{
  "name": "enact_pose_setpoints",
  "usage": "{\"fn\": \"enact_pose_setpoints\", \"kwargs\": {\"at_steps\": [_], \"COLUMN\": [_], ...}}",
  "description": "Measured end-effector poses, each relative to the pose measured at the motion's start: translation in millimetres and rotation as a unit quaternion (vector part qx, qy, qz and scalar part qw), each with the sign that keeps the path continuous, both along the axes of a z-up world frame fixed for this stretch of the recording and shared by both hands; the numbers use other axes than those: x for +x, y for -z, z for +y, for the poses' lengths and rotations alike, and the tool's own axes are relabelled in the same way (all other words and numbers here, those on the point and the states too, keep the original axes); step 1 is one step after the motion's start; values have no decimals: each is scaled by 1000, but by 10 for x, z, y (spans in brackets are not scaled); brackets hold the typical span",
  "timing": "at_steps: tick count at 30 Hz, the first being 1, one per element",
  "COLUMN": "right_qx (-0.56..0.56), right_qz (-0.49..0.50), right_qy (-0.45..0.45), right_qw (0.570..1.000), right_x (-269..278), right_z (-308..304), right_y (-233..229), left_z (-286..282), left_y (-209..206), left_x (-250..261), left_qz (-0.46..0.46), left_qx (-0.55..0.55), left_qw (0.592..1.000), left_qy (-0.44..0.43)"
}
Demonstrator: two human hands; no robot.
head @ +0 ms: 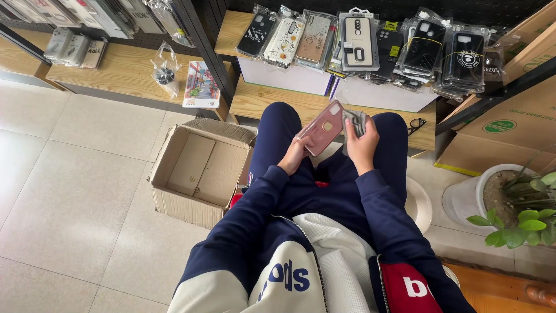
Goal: Cleaning and preparing phone cases for display or sale using a cloth.
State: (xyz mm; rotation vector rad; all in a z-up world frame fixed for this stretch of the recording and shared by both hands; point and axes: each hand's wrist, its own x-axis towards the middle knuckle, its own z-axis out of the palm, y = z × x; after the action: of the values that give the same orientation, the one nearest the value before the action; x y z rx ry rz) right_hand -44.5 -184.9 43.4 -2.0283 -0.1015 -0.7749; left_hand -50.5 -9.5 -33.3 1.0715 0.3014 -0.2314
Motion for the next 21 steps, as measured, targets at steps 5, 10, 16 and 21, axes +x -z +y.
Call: {"fn": "enact_pose_setpoints", "kwargs": {"at_steps": [5, 10, 16, 21], "right_qx": [0, -10, -12, -6], "right_qz": [4, -13, -5, -10], "right_qy": [-57, -20, -60, -20], "right_qw": [998, 1000, 998, 1000], "right_x": [-46, -31, -35, -54], "right_z": [93, 41, 69, 20], "right_y": [-41, -91, -79, -96], "left_z": [33, 20, 72, 81], "left_y": [-119, -6, -386, -710], "left_x": [-61, -25, -96, -201], "left_qz": [-20, -41, -90, -138], "left_qx": [14, 25, 41, 82], "left_qw": [999, 998, 992, 981], "left_qy": [23, 43, 83, 110]}}
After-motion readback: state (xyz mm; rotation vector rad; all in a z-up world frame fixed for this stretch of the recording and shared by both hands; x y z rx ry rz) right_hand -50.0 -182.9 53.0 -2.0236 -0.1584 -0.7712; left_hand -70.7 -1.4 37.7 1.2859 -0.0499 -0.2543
